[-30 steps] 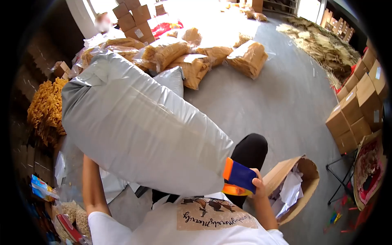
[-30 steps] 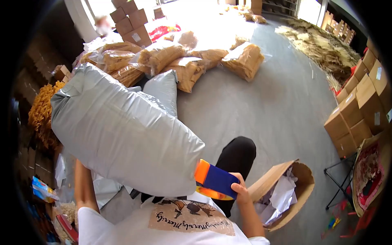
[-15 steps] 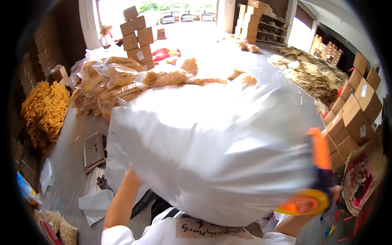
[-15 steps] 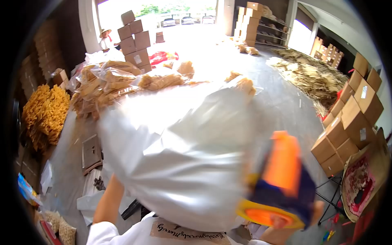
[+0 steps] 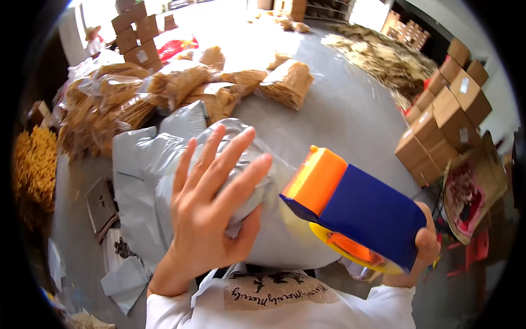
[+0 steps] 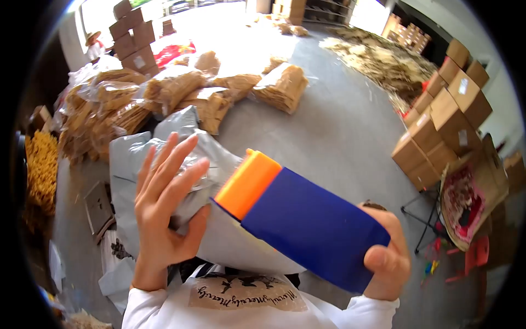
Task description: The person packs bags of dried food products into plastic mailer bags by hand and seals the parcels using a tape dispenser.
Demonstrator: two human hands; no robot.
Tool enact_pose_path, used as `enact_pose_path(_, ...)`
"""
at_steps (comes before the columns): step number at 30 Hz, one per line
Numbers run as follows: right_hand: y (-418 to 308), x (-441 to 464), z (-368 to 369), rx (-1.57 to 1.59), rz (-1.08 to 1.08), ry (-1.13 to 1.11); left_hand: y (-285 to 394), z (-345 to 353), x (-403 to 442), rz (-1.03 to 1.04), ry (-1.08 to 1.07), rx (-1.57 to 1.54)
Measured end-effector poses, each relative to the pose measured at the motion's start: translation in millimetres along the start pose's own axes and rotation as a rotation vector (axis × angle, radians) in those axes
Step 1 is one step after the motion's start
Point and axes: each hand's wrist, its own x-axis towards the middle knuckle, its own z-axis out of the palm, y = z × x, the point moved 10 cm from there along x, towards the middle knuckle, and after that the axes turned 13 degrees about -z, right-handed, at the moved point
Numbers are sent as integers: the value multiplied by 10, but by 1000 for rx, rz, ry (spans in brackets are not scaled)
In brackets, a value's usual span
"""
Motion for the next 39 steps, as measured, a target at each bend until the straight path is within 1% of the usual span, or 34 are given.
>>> enact_pose_path(2,112,-23,18,127,194,-95,25,80,-32,57,-22,-26)
enact_pose_path(3,151,11,-121,115,202,-61,-43,99,-25,52,-43,-89)
enact_pose_path(5,328,6,-279,59,220,-266,-184,124,17,44,-61,-173)
enact_pose_path(6,398,-40,-516,48,225,-250,-207,142,51,48,-70,-190)
enact_pose_path(8,465,-171,-950,-83,233,-325,-118,124,114,154,17,63)
enact_pose_path(9,401,-208,-1110,-87,234,-311,-1,166,152,139,40,266)
enact_pose_path(10,464,-330,-1277,-241,358,-353,47,297,108,151,29,255)
enact_pose_path(11,533,-454,-1402,-394,485,-395,166,493,-32,279,70,363)
enact_pose_path(12,519,-473,-1401,-394,489,-377,308,604,-153,377,-1,397)
enact_pose_path(13,490,-463,-1325,-473,449,-434,442,712,-288,475,-75,424)
enact_pose_path(14,460,-440,-1232,-552,409,-494,516,703,-358,485,-82,415)
enact_pose_path(15,426,-398,-1103,-628,381,-574,555,784,-436,494,-213,354)
enact_pose_path(16,413,-360,-1040,-626,384,-567,571,856,-492,500,-345,294)
enact_pose_path(17,404,-328,-969,-699,364,-619,584,830,-478,501,-348,291)
enact_pose_path(18,390,-285,-904,-774,341,-673,546,849,-446,446,-430,263)
enact_pose_path(19,378,-236,-869,-786,357,-677,496,881,-440,389,-512,234)
enact_pose_path(20,359,-194,-827,-786,359,-685,512,885,-454,381,-512,234)
enact_pose_path(22,345,-105,-759,-867,361,-724,495,945,-433,300,-508,349)
enact_pose_path(23,308,-47,-687,-926,315,-749,517,969,-469,301,-506,355)
enact_pose_path(24,271,9,-609,-924,312,-746,573,998,-548,373,-443,445)
enact_pose_path(26,254,43,-480,-1072,393,-840,637,1096,-691,445,-378,528)
enact_pose_path(27,233,59,-397,-1081,411,-847,760,1141,-806,563,-398,428)
enact_pose_path(28,225,62,-338,-1083,411,-850,794,1216,-882,571,-468,427)
enact_pose_path(29,223,48,-271,-1122,389,-896,827,1287,-962,577,-538,425)
enact_pose_path(30,223,35,-180,-1159,363,-943,838,1309,-974,571,-537,428)
enact_pose_path(31,247,0,-67,-1236,387,-1022,829,1357,-987,589,-540,471)
enact_pose_path(33,377,-140,79,-1411,367,-1228,829,1404,-981,607,-542,522)
enact_pose_path(34,458,-218,106,-1515,351,-1328,837,1425,-970,629,-536,559)
enact_pose_path(35,506,-250,33,-1606,361,-1378,833,1440,-974,653,-531,597)
enact_pose_path(36,461,-238,-7,-1612,343,-1384,805,1475,-976,641,-523,608)
enact_pose_path(38,85,107,-107,-1588,148,-963,883,1491,-1107,736,-464,491)
enact_pose_path(39,-70,183,-129,-1512,75,-811,857,1521,-1119,710,-468,514)
